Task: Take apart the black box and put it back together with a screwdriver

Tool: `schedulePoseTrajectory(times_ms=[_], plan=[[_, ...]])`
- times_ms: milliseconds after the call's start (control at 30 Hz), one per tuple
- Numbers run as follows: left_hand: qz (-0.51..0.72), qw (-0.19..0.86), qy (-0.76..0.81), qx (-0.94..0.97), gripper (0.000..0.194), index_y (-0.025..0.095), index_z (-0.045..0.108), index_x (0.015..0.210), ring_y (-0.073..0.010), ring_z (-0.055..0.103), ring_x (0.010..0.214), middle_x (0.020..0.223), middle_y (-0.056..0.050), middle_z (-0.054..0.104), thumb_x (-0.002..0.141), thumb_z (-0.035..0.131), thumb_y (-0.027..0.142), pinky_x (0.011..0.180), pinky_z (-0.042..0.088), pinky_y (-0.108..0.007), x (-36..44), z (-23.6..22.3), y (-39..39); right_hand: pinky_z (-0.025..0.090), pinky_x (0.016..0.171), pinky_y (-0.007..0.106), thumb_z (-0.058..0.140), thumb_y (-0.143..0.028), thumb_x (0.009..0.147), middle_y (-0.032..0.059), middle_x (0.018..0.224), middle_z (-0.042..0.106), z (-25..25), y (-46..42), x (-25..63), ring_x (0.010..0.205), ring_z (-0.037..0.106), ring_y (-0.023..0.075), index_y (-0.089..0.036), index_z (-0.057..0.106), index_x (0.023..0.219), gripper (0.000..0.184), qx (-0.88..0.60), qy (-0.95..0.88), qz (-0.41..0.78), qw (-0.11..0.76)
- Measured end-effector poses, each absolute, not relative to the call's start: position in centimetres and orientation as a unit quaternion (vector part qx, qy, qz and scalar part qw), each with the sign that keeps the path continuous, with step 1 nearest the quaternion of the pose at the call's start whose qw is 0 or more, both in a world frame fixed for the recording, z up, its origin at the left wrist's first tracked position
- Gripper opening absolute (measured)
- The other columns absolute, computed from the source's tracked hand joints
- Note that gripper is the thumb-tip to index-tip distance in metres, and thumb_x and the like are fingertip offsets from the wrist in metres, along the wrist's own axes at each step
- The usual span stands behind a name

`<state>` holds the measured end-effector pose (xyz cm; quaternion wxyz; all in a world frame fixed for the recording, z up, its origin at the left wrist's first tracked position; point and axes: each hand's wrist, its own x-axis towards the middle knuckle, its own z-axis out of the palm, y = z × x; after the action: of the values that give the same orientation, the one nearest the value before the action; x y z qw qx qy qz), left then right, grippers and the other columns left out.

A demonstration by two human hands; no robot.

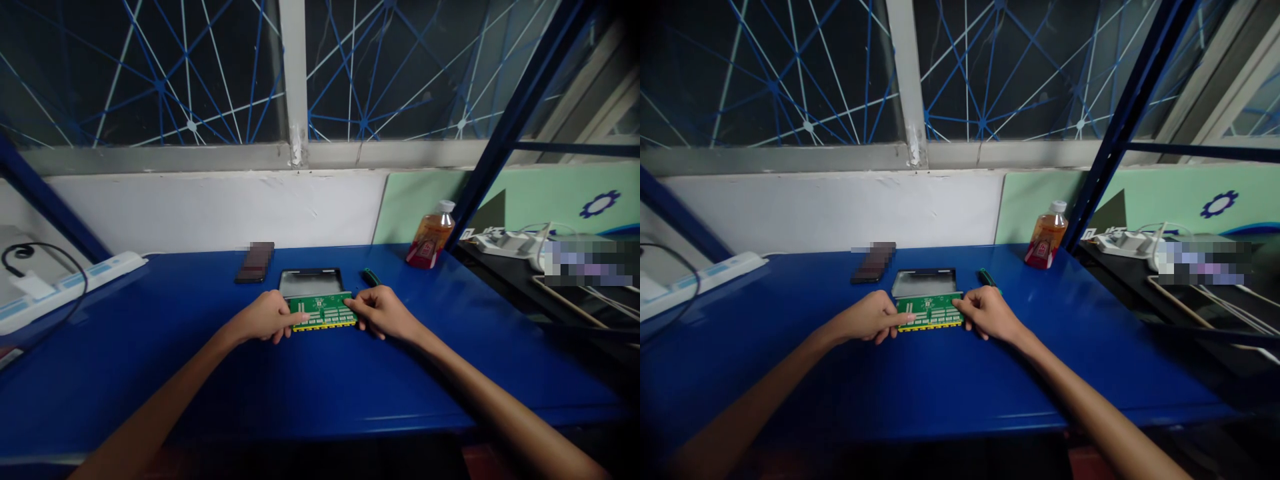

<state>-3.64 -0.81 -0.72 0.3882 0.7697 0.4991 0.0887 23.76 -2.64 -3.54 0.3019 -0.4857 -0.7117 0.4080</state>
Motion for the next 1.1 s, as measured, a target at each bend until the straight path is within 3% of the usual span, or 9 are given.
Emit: schedulePoseTrajectory(times_ms=[233,433,633,867,1100], plan=[[0.113,0.300,0.478,0.818,0.054,0.017,0.062,0.042,-0.0103,0.048,0.033,0.035,-0.002,0.055,0.080,0.056,0.055,0.044,0.037,-0.020,-3.0,-1.0,-1.1,0.029,0.031,0.019,0.048,-0.055,0.089,0.0024,0.051,0.063,-3.6,-2.5,24.0,0.029,0.046,0.0063,-0.018,0.049,0.057,0.049,-0.493,-0.715,0.407,0.284],[0.128,0.246,0.489,0.827,0.057,0.018,0.058,0.039,-0.0097,0.042,0.031,0.033,0.001,0.048,0.081,0.055,0.057,0.039,0.026,-0.022,-2.7,-0.9,-1.3,0.030,0.032,0.021,0.045,-0.056,0.090,0.0003,0.050,0.061,-3.4,-2.7,23.8,0.029,0.047,0.0086,-0.020,0.050,0.059,0.048,-0.500,-0.736,0.370,0.266],[0.171,0.147,0.482,0.847,0.057,0.020,0.045,0.035,-0.0092,0.028,0.034,0.036,0.003,0.035,0.078,0.060,0.054,0.042,0.014,-0.026,-2.7,-1.3,-1.1,0.029,0.042,0.023,0.048,-0.046,0.091,-0.0015,0.047,0.052,-3.1,-2.7,23.6,0.041,0.044,0.0096,-0.020,0.049,0.057,0.043,-0.501,-0.788,0.239,0.268],[0.142,0.123,0.509,0.840,0.054,0.020,0.046,0.039,-0.0112,0.033,0.039,0.040,0.001,0.042,0.080,0.058,0.054,0.046,0.018,-0.028,-2.6,-1.3,-1.0,0.024,0.046,0.026,0.048,-0.040,0.091,-0.0021,0.049,0.050,-3.1,-2.5,23.7,0.045,0.040,0.0100,-0.019,0.050,0.059,0.039,-0.497,-0.803,0.207,0.258],[0.175,0.138,0.495,0.840,0.056,0.020,0.042,0.036,-0.0102,0.030,0.037,0.038,0.002,0.038,0.080,0.060,0.050,0.045,0.016,-0.028,-2.8,-1.6,-0.9,0.025,0.048,0.027,0.047,-0.039,0.092,-0.0019,0.049,0.048,-2.7,-2.8,23.6,0.045,0.041,0.0103,-0.020,0.051,0.060,0.038,-0.496,-0.810,0.183,0.254]])
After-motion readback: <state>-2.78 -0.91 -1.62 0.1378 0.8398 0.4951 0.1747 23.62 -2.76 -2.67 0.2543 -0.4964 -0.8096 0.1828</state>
